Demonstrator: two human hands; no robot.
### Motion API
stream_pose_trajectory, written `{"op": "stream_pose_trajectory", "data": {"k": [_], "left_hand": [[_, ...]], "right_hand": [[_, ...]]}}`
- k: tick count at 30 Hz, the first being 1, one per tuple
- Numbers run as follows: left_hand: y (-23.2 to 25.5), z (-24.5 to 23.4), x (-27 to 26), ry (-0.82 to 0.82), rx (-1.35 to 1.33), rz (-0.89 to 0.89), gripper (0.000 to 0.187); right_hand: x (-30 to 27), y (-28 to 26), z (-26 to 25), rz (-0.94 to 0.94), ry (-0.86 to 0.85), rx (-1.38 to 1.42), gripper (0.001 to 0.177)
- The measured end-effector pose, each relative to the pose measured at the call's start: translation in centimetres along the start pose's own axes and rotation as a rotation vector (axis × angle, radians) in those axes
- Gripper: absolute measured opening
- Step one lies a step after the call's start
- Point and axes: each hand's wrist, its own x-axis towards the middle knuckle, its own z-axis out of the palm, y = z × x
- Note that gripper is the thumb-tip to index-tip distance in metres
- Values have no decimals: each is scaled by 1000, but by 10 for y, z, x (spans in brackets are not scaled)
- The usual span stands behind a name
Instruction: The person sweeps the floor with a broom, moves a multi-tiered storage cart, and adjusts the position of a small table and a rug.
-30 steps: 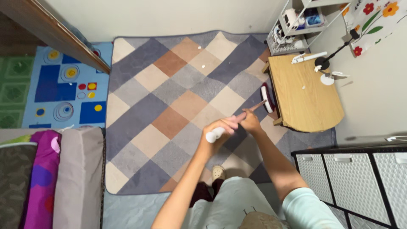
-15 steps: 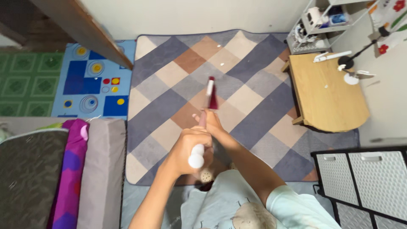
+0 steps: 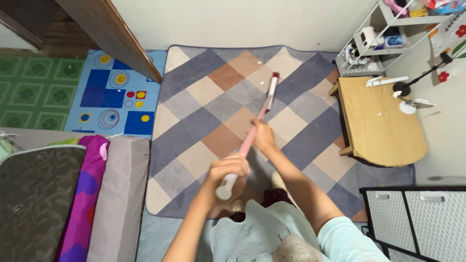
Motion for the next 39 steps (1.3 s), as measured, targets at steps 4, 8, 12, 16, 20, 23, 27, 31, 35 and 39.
{"op": "stream_pose_trajectory", "data": {"k": [4,8,12,16,20,23,27,31,35,39], "left_hand": [[-44,26,36,-47,-64,103,12],[-79,40,83,-58,-16,56,6],[-120,61,130,24,114,-28,7],[-155,79,179,62,57,-73,6],[-206,112,216,74,16,-87,10],[-242,152,233,99,-75,-126,9],[-256,180,239,77,-91,-203,7],[-234,173,233,75,-8,-224,8],[-186,149,220,124,59,-171,9],[-119,153,202,196,328,-288,9]], "right_hand": [[39,67,-20,-83,126,10,27],[95,96,-37,-93,134,15,21],[155,132,-56,-55,33,164,16],[217,182,-74,-249,120,-25,12],[267,260,-97,-218,54,-161,27],[276,307,-115,-168,-14,-117,37],[263,328,-114,-66,-152,-208,40],[256,317,-84,-139,-178,-131,27],[245,285,-34,-197,-194,-64,29],[198,223,18,-216,-269,407,26]]}}
